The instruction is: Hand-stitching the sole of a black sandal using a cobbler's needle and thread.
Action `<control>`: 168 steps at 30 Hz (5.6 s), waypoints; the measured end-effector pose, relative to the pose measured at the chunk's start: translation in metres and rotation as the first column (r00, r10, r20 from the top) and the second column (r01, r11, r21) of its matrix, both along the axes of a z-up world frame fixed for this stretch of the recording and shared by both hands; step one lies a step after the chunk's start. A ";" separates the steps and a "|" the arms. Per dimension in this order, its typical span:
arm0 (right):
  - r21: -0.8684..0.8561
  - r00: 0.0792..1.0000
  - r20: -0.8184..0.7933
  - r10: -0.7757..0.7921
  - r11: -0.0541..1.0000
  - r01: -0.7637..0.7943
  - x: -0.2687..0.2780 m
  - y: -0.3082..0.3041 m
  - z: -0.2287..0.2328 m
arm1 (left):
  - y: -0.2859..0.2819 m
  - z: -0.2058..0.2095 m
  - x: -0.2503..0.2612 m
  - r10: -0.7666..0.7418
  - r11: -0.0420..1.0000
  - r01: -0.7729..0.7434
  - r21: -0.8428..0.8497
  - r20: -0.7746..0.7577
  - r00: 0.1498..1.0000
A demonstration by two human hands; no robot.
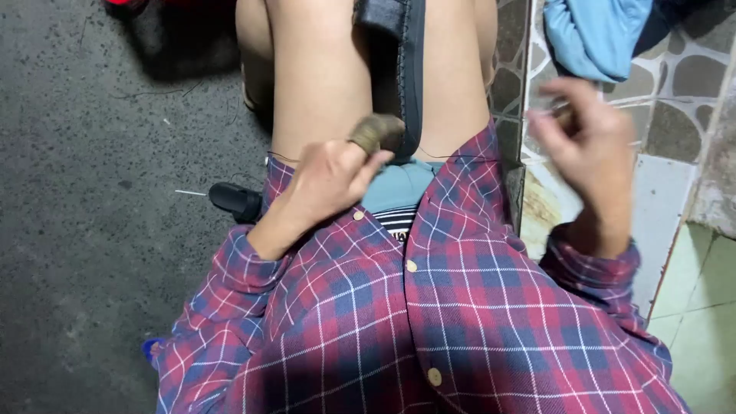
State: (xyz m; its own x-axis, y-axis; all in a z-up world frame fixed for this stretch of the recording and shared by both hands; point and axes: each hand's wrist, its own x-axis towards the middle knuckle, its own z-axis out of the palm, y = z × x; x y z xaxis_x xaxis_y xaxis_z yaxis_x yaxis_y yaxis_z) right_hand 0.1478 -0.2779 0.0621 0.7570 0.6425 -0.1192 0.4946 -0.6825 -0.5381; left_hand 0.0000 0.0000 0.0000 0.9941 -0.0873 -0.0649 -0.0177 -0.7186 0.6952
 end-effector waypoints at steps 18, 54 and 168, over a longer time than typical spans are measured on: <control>0.246 0.691 -0.723 -0.004 0.933 0.262 -0.031 0.092 -0.024 | -0.023 0.029 0.004 -0.056 0.974 0.092 -0.209 0.171 0.984; 0.468 0.970 -0.235 0.064 0.882 0.055 -0.024 0.080 -0.045 | -0.010 0.010 0.002 0.128 0.963 -0.115 -0.244 0.040 0.991; 0.275 0.825 -0.264 0.499 0.859 -0.431 -0.011 0.106 -0.026 | 0.039 0.017 0.024 0.243 0.646 -0.265 -0.716 -0.136 0.960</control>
State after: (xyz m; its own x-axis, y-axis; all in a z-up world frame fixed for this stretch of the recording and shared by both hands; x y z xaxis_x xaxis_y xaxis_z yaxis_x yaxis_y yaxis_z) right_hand 0.1370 -0.1720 0.0366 0.3042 0.9432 -0.1335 0.5066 -0.2788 -0.8159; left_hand 0.0240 0.0388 0.0170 0.9835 0.1383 -0.1168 0.1132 0.0338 0.9930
